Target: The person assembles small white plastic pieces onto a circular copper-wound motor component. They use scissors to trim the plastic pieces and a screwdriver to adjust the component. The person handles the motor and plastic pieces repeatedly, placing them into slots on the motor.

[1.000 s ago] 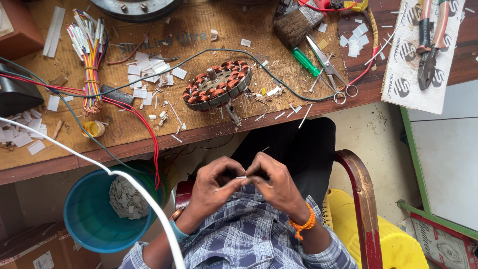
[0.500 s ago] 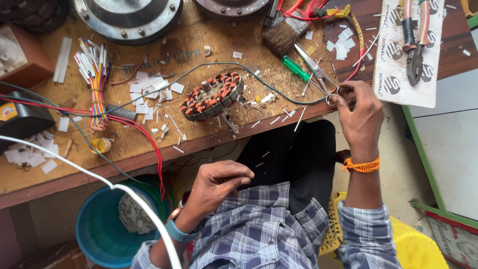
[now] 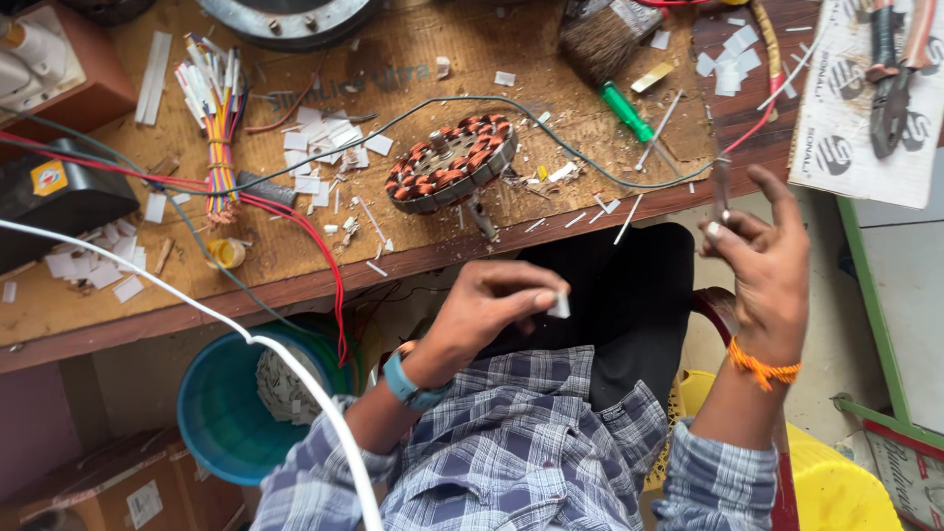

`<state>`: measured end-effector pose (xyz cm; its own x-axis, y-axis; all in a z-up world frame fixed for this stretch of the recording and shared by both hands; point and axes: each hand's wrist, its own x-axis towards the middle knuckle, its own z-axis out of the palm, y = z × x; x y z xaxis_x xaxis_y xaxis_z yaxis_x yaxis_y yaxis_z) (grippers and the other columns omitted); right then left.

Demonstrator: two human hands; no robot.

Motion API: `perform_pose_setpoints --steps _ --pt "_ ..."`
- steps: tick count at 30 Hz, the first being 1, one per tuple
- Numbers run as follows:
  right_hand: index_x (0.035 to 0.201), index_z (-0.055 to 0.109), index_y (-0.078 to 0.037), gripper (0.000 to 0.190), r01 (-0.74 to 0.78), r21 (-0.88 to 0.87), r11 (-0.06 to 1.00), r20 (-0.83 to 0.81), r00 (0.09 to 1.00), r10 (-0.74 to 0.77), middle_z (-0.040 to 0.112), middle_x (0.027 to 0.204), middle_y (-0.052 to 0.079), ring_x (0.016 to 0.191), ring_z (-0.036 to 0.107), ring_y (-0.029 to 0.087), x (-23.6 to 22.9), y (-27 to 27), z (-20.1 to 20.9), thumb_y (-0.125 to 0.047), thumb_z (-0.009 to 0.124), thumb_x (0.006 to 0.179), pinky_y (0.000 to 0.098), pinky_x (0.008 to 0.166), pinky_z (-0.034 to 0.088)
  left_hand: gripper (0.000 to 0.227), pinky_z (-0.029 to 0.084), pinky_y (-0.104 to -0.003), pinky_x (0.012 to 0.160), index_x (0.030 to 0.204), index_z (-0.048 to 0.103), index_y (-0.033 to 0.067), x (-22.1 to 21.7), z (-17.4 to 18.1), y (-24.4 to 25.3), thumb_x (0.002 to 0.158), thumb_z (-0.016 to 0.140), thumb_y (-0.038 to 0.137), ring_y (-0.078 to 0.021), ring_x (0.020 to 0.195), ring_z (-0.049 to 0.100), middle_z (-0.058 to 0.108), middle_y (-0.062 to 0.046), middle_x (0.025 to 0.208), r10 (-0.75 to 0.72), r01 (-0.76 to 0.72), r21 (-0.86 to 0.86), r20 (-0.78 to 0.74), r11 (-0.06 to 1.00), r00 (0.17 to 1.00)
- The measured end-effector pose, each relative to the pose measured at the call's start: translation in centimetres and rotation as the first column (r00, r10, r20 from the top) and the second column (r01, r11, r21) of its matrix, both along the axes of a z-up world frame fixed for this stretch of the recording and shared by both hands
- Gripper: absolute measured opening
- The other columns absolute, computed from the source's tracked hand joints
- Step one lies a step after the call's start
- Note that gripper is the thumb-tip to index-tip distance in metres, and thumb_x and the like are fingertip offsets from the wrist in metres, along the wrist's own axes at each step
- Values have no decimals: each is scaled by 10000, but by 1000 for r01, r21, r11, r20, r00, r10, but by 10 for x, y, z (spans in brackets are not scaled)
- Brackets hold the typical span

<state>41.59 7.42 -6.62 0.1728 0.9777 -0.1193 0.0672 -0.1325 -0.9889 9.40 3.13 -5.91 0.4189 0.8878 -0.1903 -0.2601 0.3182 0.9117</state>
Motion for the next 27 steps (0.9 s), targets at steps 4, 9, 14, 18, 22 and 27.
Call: perform_pose_setpoints --steps 4,9,14,18,22,27 --pt "1410 575 47 454 -100 -39 994 -244 966 88 664 1000 107 821 661 162 -4 -39 -23 59 659 964 307 774 584 196 569 -224 646 1067 784 29 18 -2 19 951 753 185 -72 802 693 763 -28 948 25 -24 81 -12 996 1000" --pt "1341 616 29 911 -544 -279 791 -433 807 402 670 897 33 737 642 123 -37 -81 -31 -314 941 563 253 607 532 195 551 -214 633 1061 778 33 30 -1 32 945 761 189 -50 780 675 760 -1 914 51 -44 136 -53 990 997" --pt "1323 670 60 1012 -621 -344 704 -371 779 506 633 831 -4 740 597 94 -69 -97 -24 -506 945 529 231 646 479 181 535 -205 602 1032 772 28 26 -1 36 960 748 192 -36 737 654 745 2 871 120 -88 207 -150 974 981" --pt "1293 689 68 972 -631 -371 681 -338 775 534 578 758 -20 688 548 77 -73 -96 -19 -497 949 546 230 606 435 175 525 -205 579 999 766 17 23 2 31 970 743 188 -39 678 639 728 -10 826 178 -134 234 -182 963 967" --pt "1275 700 68 940 -607 -393 691 -317 795 518 546 724 -28 645 507 73 -72 -98 -15 -459 949 537 240 556 386 172 549 -201 568 988 769 20 23 6 25 958 743 187 -35 660 658 738 -9 804 227 -165 259 -231 952 946" --pt "1237 723 75 901 -583 -413 699 -277 812 514 522 703 -32 634 495 67 -70 -100 -11 -434 955 531 237 548 379 183 565 -207 570 987 771 15 22 7 22 955 746 193 -46 665 674 746 -20 808 223 -167 244 -223 955 949"
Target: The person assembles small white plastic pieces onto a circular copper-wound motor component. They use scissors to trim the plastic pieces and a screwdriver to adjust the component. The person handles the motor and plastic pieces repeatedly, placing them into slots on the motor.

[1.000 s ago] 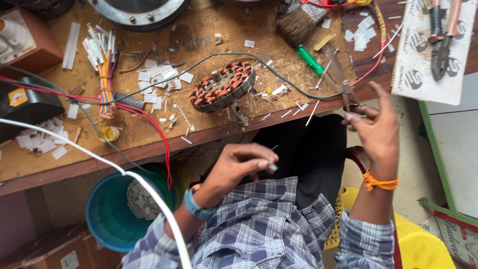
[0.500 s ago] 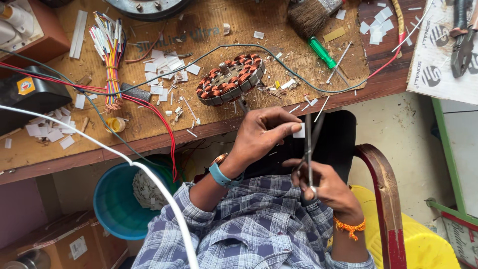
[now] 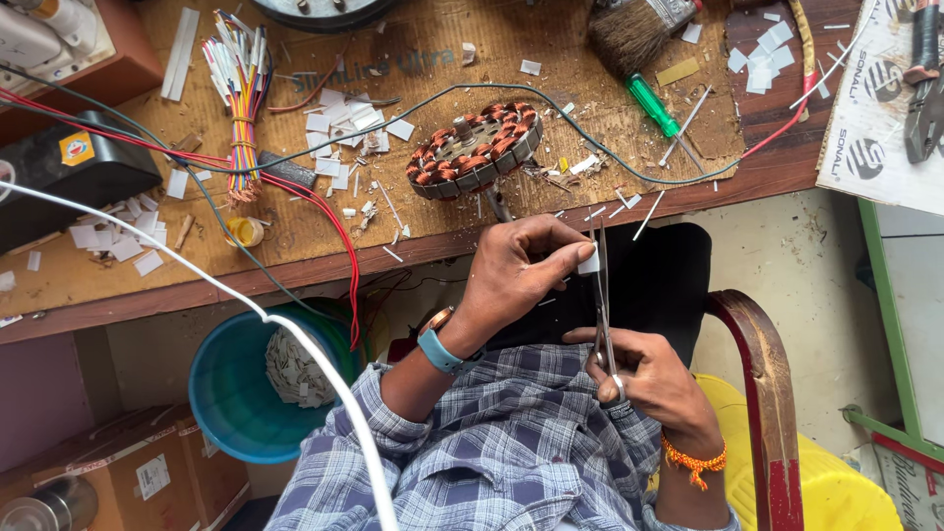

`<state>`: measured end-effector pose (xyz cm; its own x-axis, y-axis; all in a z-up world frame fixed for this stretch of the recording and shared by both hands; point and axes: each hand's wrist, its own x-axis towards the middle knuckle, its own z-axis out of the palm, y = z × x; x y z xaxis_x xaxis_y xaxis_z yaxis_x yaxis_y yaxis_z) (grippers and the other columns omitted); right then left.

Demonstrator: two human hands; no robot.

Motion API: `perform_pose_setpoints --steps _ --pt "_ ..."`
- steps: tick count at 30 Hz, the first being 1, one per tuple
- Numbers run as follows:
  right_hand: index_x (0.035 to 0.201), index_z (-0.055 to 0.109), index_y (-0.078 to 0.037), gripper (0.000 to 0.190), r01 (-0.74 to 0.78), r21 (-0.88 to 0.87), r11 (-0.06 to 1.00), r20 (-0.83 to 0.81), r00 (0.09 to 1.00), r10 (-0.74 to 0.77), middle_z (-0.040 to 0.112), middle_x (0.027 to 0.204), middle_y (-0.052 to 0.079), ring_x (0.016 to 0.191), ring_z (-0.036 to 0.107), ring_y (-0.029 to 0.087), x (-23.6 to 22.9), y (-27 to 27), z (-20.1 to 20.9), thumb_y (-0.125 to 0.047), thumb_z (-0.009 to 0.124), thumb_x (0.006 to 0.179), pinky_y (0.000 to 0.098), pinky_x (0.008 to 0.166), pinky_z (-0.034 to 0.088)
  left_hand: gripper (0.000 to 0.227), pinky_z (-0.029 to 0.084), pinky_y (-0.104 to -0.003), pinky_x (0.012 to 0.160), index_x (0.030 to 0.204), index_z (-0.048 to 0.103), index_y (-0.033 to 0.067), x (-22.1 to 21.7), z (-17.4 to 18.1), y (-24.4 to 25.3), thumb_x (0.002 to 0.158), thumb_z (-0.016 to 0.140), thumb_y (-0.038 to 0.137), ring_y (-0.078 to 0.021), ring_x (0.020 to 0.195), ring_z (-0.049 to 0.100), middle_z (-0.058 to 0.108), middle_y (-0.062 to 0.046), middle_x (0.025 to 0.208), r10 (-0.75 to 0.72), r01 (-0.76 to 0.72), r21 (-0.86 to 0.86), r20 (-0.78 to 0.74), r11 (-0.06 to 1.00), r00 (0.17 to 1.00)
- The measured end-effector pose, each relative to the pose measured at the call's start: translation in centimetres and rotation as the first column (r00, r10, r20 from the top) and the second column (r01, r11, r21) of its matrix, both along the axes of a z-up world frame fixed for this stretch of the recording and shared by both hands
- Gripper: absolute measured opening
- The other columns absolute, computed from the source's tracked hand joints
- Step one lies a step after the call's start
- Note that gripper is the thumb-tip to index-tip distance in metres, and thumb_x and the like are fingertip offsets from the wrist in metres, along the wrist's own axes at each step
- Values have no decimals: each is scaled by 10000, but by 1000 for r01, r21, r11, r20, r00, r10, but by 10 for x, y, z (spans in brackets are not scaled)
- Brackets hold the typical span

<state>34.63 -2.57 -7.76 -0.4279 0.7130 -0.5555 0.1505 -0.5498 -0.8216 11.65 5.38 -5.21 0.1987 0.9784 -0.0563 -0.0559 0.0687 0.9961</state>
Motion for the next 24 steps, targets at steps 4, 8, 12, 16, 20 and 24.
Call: perform_pose_setpoints --steps 4,8,12,16,20,24 --pt "1215 728 81 902 25 3 1000 14 1000 -25 562 731 -38 661 532 59 1 -1 1 -457 945 525 231 568 415 199 590 -209 578 993 768 15 0 -2 2 957 742 209 -47 684 690 750 -19 819 -9 8 15 12 1000 1000" --pt "1234 717 90 908 33 3 999 -10 999 -32 547 721 -31 652 505 63 -1 -1 0 -437 954 534 233 563 385 202 592 -211 579 988 768 15 1 -5 4 956 742 212 -46 697 691 750 -17 823 -15 15 -6 15 1000 1000" --pt "1275 679 82 934 10 -8 1000 -56 998 -11 547 702 -30 634 516 67 -2 -1 1 -400 964 528 236 551 398 202 591 -213 589 995 769 18 3 -5 2 963 735 214 -45 720 692 751 -13 835 -18 19 -32 44 999 999" --pt "1284 678 95 932 33 1 999 -36 999 -33 531 712 -37 643 494 57 -1 -2 1 -378 963 533 227 555 369 204 587 -215 591 996 770 17 2 -4 1 970 737 217 -47 713 686 747 -15 827 -29 30 -21 28 999 999" --pt "1284 685 91 912 30 11 999 -11 999 -30 507 693 -41 616 458 50 2 1 -1 -375 949 545 223 531 336 206 596 -213 591 990 762 16 -1 -4 3 962 732 218 -47 715 700 754 -11 829 -24 24 -18 25 1000 999" --pt "1246 701 91 848 35 22 999 -30 999 -34 510 676 -41 600 453 47 4 2 -4 -354 955 570 225 520 328 203 596 -213 592 980 759 15 -3 -6 6 967 730 216 -52 699 699 744 -13 807 -34 34 -3 16 999 999"
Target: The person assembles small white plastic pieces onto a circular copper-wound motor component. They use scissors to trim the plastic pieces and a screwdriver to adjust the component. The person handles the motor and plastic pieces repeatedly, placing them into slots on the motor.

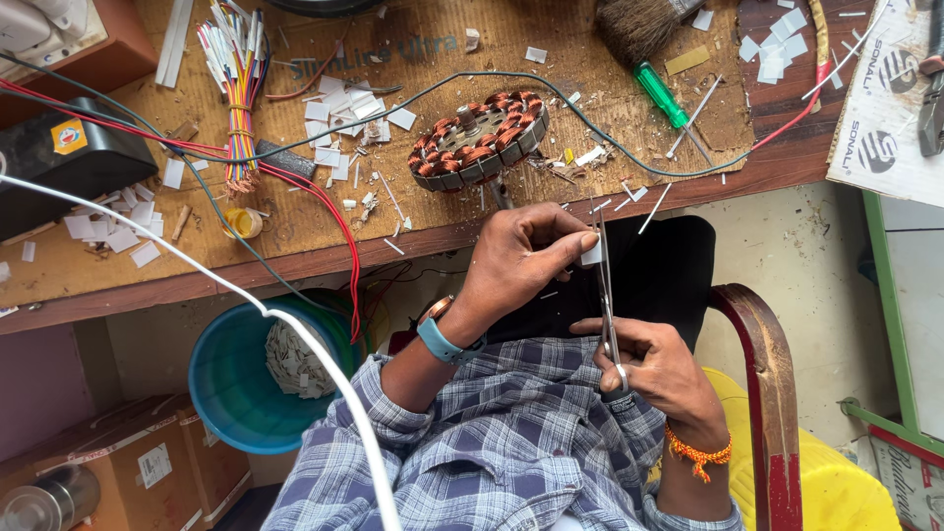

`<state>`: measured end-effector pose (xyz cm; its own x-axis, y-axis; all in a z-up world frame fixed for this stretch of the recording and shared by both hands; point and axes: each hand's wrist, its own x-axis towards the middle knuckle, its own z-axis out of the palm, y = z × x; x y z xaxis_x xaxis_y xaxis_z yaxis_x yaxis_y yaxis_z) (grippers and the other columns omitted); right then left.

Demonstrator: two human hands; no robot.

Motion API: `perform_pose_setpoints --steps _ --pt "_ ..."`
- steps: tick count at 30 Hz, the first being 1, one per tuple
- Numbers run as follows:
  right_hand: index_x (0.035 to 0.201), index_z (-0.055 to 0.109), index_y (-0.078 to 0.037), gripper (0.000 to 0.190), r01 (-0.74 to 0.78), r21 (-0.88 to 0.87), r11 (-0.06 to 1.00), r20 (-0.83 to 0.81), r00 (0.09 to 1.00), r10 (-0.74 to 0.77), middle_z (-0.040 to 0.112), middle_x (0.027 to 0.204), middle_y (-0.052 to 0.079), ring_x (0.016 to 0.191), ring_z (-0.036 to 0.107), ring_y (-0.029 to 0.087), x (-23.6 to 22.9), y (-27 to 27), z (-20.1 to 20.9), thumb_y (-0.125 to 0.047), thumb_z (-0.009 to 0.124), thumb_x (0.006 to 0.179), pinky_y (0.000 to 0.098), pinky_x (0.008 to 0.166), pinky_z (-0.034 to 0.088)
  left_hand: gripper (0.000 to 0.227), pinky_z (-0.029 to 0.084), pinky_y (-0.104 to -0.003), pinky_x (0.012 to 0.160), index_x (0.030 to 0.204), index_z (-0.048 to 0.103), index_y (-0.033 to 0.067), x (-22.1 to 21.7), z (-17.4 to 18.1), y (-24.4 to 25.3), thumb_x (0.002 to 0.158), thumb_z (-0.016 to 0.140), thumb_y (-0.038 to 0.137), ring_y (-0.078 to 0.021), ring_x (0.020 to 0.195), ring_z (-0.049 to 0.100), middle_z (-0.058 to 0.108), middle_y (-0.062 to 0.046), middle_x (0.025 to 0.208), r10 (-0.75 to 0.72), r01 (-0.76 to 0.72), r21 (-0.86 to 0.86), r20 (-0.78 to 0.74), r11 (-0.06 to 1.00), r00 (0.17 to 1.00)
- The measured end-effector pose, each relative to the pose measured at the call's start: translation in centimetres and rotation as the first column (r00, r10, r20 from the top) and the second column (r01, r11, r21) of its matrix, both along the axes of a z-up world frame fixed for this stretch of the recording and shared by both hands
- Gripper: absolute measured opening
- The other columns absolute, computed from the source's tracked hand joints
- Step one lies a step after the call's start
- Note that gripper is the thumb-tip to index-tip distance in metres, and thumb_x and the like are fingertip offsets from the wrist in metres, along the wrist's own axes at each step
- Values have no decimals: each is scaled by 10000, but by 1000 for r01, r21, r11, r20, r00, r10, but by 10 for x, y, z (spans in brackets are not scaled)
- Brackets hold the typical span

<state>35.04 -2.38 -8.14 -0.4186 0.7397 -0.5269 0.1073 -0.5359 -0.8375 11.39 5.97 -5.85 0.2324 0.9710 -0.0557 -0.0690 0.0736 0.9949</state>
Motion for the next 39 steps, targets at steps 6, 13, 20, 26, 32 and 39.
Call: perform_pose_setpoints --steps 6,13,20,26,32,39 --pt "1120 762 71 617 12 33 999 36 999 -13 625 689 -9 637 610 75 4 -6 -10 -270 921 630 229 568 479 203 600 -218 599 994 751 21 -2 -6 0 977 724 221 -56 723 699 743 -16 831 -14 16 -33 45 999 999" --pt "1080 749 89 494 164 149 975 -80 985 -153 724 752 90 704 687 131 12 -19 -7 -310 837 803 258 642 532 168 593 -227 576 1065 733 47 -2 -8 -2 992 681 189 -75 789 736 744 -39 901 81 -41 -180 217 983 973" --pt "1381 595 60 656 549 293 783 -398 815 -422 740 1126 172 890 677 155 -10 4 7 -336 824 910 286 760 570 337 581 -252 682 1330 679 66 -9 13 -28 995 675 26 -88 827 638 677 -65 1093 -58 59 -8 97 998 994" --pt "1270 626 72 458 546 295 784 -287 833 -472 730 1081 178 929 730 197 -53 17 17 -41 797 860 321 842 625 438 616 -275 720 1307 529 85 -18 40 -43 920 725 34 -121 849 736 716 -38 965 -98 113 108 -129 988 987" --pt "1140 671 84 287 460 317 830 -123 887 -445 738 972 181 859 731 204 -56 14 18 44 751 868 317 793 616 310 594 -331 796 1166 614 64 -22 27 -44 901 770 29 -210 923 740 719 -87 988 -43 187 399 -343 898 938" --pt "1095 618 67 246 423 267 866 -166 905 -392 693 999 140 879 725 198 -49 16 6 47 728 876 331 801 635 200 608 -296 737 1125 662 21 -17 -7 -51 953 740 87 -141 876 708 717 -70 1005 -101 102 -15 33 995 994"
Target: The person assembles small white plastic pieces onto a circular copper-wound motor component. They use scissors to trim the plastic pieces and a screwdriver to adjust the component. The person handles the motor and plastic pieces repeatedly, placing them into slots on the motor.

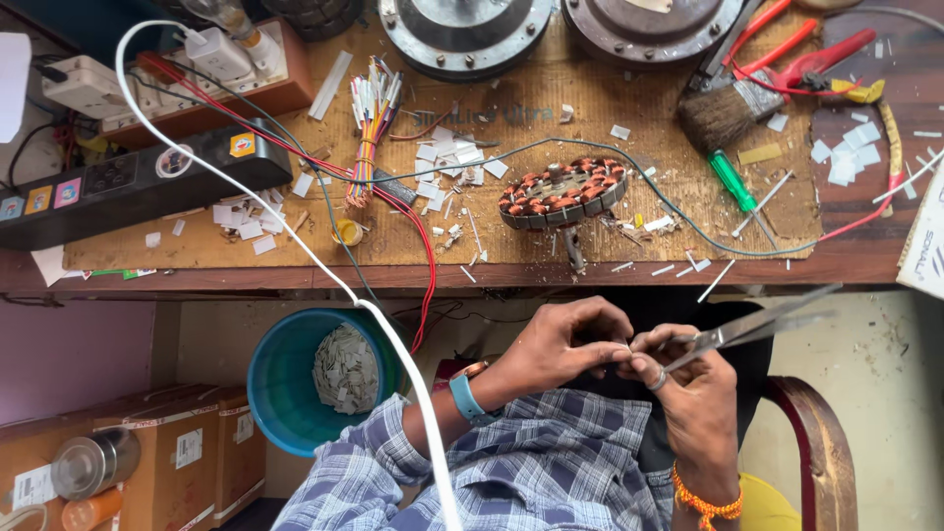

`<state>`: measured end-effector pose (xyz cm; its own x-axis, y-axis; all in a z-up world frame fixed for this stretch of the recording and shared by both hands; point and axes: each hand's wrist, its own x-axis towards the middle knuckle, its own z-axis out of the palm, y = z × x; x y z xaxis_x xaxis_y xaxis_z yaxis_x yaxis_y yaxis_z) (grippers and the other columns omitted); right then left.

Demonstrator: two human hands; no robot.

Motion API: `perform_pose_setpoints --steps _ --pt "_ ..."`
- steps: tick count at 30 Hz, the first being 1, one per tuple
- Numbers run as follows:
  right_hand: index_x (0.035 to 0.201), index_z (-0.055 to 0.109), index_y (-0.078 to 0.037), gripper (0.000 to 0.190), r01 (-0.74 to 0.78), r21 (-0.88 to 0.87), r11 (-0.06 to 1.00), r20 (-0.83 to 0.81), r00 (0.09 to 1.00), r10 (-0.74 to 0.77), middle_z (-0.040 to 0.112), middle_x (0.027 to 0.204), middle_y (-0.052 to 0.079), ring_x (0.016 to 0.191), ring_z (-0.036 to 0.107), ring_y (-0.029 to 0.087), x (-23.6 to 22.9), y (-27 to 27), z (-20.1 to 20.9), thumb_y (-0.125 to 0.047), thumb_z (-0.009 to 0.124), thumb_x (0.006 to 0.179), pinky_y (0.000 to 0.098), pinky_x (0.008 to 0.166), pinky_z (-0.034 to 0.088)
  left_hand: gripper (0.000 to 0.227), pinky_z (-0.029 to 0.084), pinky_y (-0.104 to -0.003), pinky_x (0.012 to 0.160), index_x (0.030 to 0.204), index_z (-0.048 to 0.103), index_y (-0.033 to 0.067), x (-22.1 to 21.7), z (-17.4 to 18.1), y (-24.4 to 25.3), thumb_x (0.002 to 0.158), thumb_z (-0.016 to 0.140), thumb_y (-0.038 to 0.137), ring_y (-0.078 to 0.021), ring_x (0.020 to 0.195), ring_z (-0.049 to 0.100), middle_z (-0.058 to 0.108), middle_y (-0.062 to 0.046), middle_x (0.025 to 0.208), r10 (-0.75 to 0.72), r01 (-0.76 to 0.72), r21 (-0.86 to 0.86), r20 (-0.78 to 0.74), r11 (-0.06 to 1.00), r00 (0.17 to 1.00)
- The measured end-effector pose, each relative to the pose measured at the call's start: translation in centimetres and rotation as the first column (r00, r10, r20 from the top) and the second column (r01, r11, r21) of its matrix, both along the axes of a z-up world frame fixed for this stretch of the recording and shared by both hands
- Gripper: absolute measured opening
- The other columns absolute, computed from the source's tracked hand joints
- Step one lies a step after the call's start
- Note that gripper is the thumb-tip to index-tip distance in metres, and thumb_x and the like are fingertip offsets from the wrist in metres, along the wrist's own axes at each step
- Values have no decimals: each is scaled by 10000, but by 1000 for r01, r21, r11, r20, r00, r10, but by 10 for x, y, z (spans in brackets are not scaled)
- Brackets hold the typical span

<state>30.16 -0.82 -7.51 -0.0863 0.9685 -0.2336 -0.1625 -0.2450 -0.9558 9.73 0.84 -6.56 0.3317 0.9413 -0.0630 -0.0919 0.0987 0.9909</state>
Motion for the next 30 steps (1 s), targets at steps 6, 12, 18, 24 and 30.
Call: perform_pose_setpoints --steps 6,12,18,24,30 --pt "1149 573 34 300 12 66 998 -93 996 -6 685 1068 137 976 711 195 -9 -8 -13 41 716 885 326 889 621 78 577 -268 771 1016 720 3 3 -15 -11 963 741 56 -108 902 671 689 -66 980 72 -76 52 78 996 994" --pt "1131 552 18 280 187 164 968 -131 977 -167 669 1097 137 1037 680 180 -42 -17 -14 53 726 913 314 943 594 100 582 -285 710 994 765 31 -6 4 -11 909 795 75 -112 836 677 655 -49 912 155 -116 275 -124 954 980" --pt "1113 560 5 255 234 317 919 -293 946 -140 697 1041 149 946 739 207 -48 0 17 31 738 932 348 875 646 223 604 -277 787 1134 770 85 -10 34 -2 913 794 101 -123 944 684 719 -21 1019 244 -196 378 -83 905 966" --pt "1144 596 41 270 119 273 955 -216 975 -60 696 1019 147 896 728 203 -39 12 30 11 750 924 346 806 636 137 570 -278 900 1065 780 76 -18 42 11 930 807 72 -112 984 661 757 -31 990 208 -195 413 15 890 978" --pt "1405 539 -26 568 -260 -106 960 134 953 273 734 958 107 767 685 150 -6 23 5 -141 690 870 293 704 576 151 584 -268 900 1094 787 84 -29 56 23 944 792 65 -116 990 685 764 -42 1025 151 -177 319 106 931 983"
